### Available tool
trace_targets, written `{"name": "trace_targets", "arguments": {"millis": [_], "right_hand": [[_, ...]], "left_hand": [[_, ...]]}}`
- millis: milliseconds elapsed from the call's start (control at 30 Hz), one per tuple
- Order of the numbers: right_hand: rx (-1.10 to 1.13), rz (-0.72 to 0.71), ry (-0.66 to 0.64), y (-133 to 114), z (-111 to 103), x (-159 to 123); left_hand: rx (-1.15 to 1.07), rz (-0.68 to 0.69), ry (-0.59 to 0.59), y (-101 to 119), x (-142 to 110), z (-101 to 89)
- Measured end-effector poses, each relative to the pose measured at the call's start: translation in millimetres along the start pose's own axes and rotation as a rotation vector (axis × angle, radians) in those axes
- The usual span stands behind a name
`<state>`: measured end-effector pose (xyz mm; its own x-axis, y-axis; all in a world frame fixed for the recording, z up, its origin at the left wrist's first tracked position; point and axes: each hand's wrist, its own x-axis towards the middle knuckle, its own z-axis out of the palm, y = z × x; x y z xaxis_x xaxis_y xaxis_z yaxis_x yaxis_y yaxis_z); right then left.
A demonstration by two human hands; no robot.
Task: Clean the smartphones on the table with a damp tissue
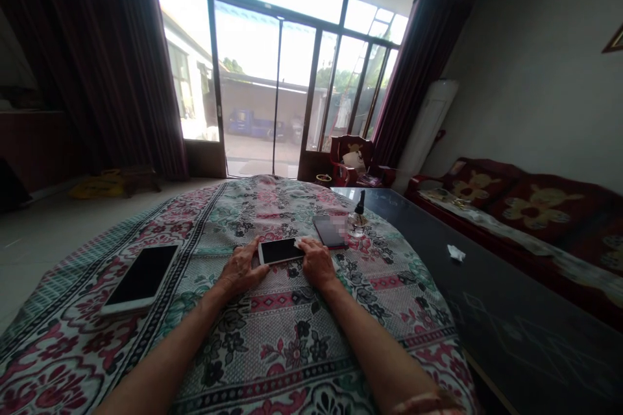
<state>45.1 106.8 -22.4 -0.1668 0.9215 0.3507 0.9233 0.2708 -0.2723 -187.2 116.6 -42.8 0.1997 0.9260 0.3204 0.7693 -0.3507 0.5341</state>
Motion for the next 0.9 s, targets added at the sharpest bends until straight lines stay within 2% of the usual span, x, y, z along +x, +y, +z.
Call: {"name": "trace_targets", "arguments": {"millis": [267, 533, 767, 900], "right_hand": [[0.003, -0.007, 0.009, -2, -2, -4], [0.012, -0.023, 0.026, -2, 1, -9], [-0.007, -0.019, 0.000, -2, 4, -12], [0.005, -0.035, -0.008, -2, 3, -13]], "left_hand": [[0.026, 0.007, -0.023, 2, 3, -3.5], [0.038, 0.098, -0.013, 4, 4, -8.9], [0.045, 0.113, 0.019, -4, 6, -3.7], [0.046, 0.077, -0.011, -10, 7, -0.2]]}}
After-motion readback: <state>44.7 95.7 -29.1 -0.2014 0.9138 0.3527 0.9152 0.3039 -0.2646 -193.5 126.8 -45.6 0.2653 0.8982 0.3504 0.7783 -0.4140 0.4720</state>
